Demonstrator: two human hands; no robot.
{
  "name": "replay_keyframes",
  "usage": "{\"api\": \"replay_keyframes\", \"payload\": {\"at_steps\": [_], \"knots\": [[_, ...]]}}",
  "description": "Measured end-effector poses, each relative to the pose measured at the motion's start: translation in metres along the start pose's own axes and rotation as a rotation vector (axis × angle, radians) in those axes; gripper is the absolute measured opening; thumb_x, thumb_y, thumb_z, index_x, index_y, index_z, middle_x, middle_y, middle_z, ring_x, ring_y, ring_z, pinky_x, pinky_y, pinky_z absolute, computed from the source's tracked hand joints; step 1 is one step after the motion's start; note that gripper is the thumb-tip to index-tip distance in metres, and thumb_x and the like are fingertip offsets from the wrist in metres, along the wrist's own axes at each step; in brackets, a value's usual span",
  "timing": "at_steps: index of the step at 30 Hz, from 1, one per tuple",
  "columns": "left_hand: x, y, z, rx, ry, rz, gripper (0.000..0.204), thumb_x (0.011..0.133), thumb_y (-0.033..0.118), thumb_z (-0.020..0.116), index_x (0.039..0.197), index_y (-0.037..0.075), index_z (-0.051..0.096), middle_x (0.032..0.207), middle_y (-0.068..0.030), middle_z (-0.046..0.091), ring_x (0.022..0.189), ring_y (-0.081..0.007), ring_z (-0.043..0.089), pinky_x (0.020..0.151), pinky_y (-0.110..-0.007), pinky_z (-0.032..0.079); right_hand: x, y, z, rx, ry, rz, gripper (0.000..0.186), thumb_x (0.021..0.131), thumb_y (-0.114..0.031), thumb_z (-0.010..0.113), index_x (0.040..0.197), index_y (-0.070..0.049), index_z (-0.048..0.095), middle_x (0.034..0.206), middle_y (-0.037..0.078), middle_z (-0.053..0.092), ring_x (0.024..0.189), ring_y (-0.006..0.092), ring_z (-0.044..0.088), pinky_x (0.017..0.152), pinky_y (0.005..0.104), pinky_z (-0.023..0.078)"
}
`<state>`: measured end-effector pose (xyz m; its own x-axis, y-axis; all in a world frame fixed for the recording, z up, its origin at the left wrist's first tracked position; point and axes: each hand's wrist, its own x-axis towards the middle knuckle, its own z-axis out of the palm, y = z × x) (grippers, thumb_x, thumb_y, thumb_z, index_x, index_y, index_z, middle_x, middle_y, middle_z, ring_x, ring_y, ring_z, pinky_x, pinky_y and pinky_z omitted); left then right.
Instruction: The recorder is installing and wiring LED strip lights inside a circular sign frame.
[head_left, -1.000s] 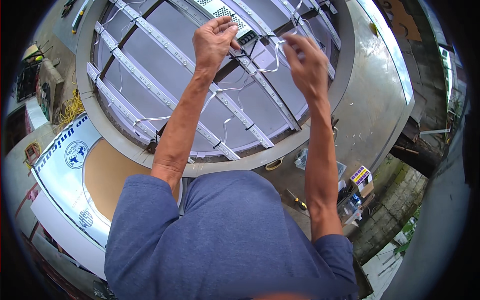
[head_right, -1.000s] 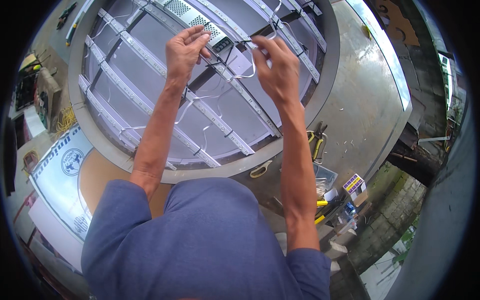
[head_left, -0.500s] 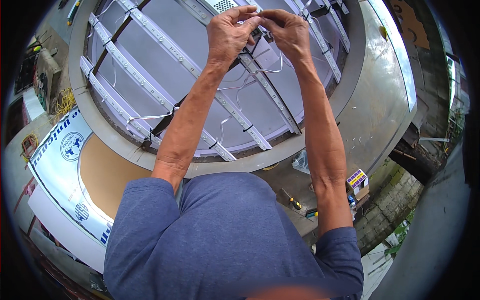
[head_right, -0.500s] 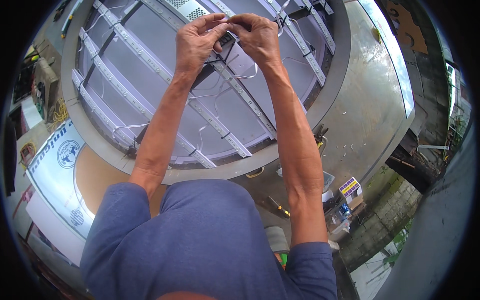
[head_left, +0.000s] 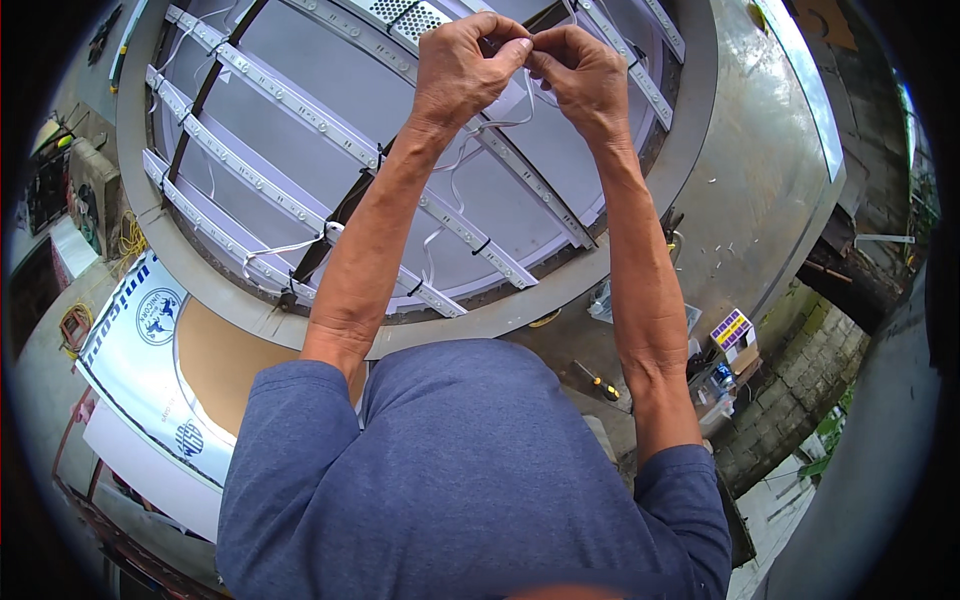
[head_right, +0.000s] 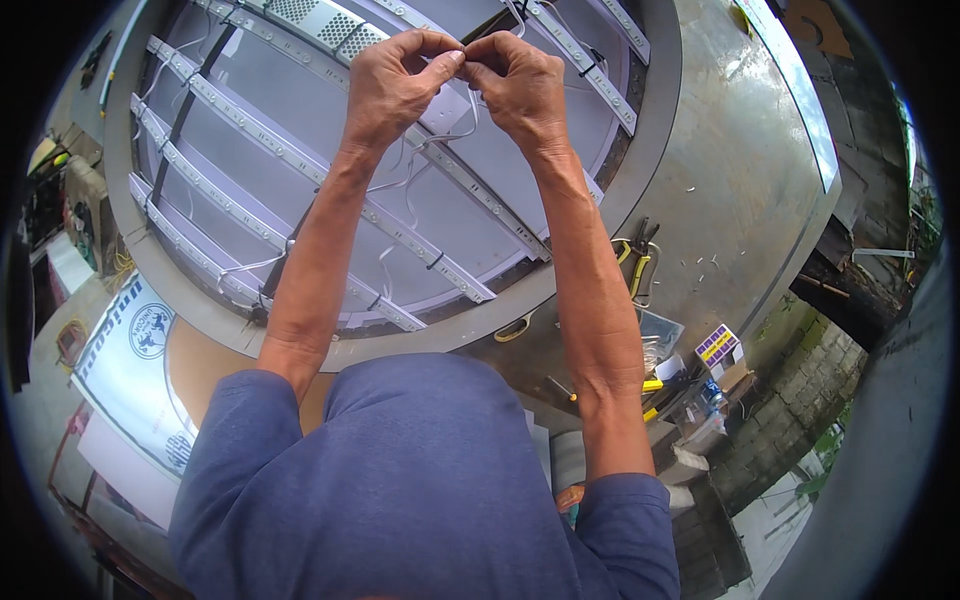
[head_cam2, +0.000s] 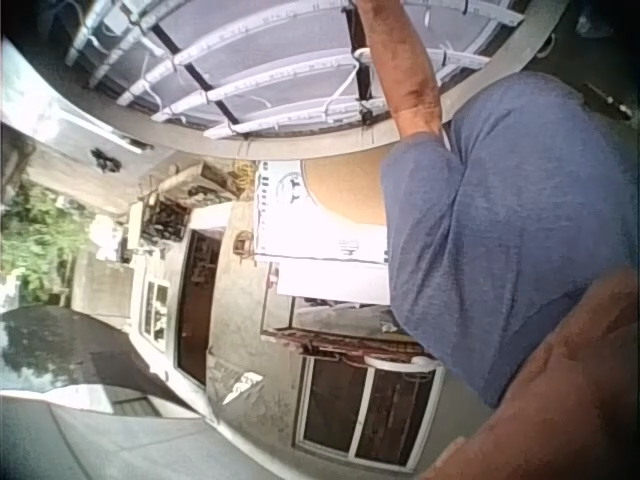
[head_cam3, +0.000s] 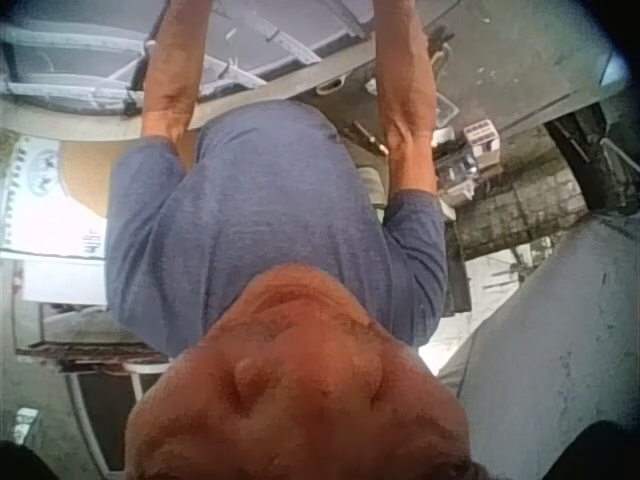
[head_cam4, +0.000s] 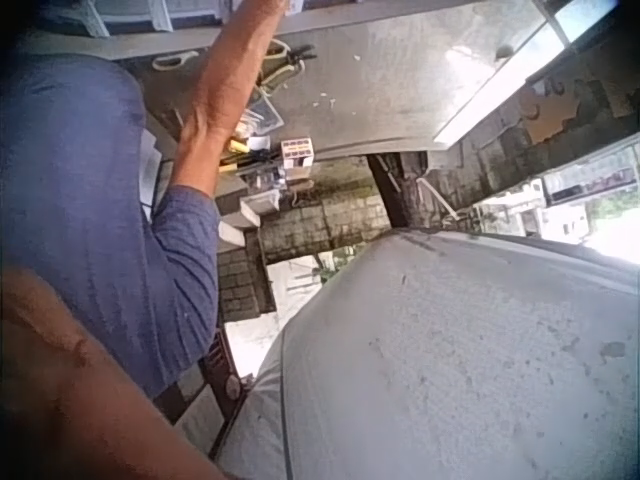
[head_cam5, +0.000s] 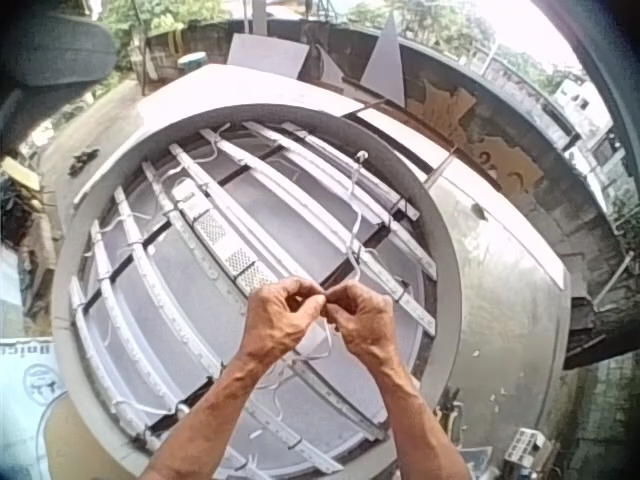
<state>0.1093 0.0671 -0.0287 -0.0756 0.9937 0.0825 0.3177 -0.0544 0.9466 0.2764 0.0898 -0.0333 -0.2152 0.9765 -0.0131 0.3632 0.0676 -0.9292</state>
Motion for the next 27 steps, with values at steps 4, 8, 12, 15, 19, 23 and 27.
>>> {"api": "replay_keyframes", "payload": {"at_steps": [4,8,12,15,19,23,27], "knots": [[0.0015,0.0041,0.0014,0.034,0.005,0.002,0.013,0.093,0.015,0.075,0.101,0.004,0.077,0.08,-0.0013,0.075,0.071,-0.006,0.068,0.066,-0.021,0.055,-0.0016,0.0015,-0.0025,0.025,0.02,-0.038,0.017,0.09,-0.014,0.078,0.103,-0.004,0.077,0.088,0.008,0.079,0.079,0.0145,0.075,0.074,0.0266,0.059],[0.0009,0.0086,0.0003,0.052,-0.021,-0.035,0.012,0.094,0.013,0.073,0.102,0.004,0.076,0.083,-0.0035,0.076,0.075,-0.0087,0.071,0.069,-0.023,0.056,-0.0045,-0.0027,-0.0053,-0.037,0.075,-0.115,0.018,0.091,-0.018,0.077,0.105,-0.006,0.078,0.089,0.008,0.079,0.079,0.015,0.075,0.074,0.0269,0.059],[0.001,0.007,0.0025,0.115,-0.01,0.057,0.012,0.094,0.01,0.072,0.103,0.002,0.075,0.085,-0.0057,0.077,0.078,-0.0108,0.073,0.071,-0.024,0.057,-0.0034,-0.0014,-0.0049,-0.041,0.087,-0.145,0.017,0.092,-0.019,0.077,0.105,-0.007,0.079,0.088,0.007,0.078,0.078,0.0139,0.074,0.073,0.0266,0.059],[0.0012,0.0059,0.0025,0.115,-0.016,0.107,0.012,0.094,0.009,0.071,0.103,0.002,0.075,0.085,-0.0064,0.077,0.078,-0.0118,0.073,0.071,-0.025,0.058,-0.0016,0.0001,-0.0059,-0.048,0.089,-0.177,0.017,0.091,-0.018,0.077,0.104,-0.007,0.079,0.086,0.007,0.078,0.077,0.0128,0.074,0.071,0.026,0.058],[0.0006,0.0062,0.0014,0.134,-0.016,0.152,0.011,0.095,0.008,0.071,0.103,0.002,0.075,0.086,-0.0063,0.077,0.077,-0.012,0.073,0.071,-0.025,0.058,-0.0003,-0.0012,-0.0062,-0.056,0.103,-0.228,0.016,0.09,-0.017,0.078,0.103,-0.007,0.079,0.082,0.006,0.077,0.073,0.0119,0.073,0.069,0.0252,0.058],[-0.0001,0.0051,0.0027,0.141,-0.009,0.14,0.011,0.094,0.008,0.071,0.102,0.002,0.075,0.085,-0.006,0.077,0.077,-0.0116,0.073,0.071,-0.025,0.058,-0.0014,-0.0007,-0.0036,-0.078,0.121,-0.218,0.015,0.09,-0.017,0.077,0.1,-0.006,0.079,0.081,0.006,0.077,0.073,0.0122,0.073,0.069,0.0256,0.058],[-0.0009,0.0042,0.0021,0.133,-0.015,0.124,0.011,0.095,0.009,0.072,0.104,0.003,0.075,0.087,-0.0042,0.077,0.079,-0.0104,0.072,0.074,-0.024,0.057,-0.0016,-0.0004,0.0002,-0.086,0.142,-0.199,0.014,0.09,-0.018,0.076,0.098,-0.006,0.078,0.081,0.006,0.077,0.073,0.0125,0.073,0.069,0.0258,0.059]]}}
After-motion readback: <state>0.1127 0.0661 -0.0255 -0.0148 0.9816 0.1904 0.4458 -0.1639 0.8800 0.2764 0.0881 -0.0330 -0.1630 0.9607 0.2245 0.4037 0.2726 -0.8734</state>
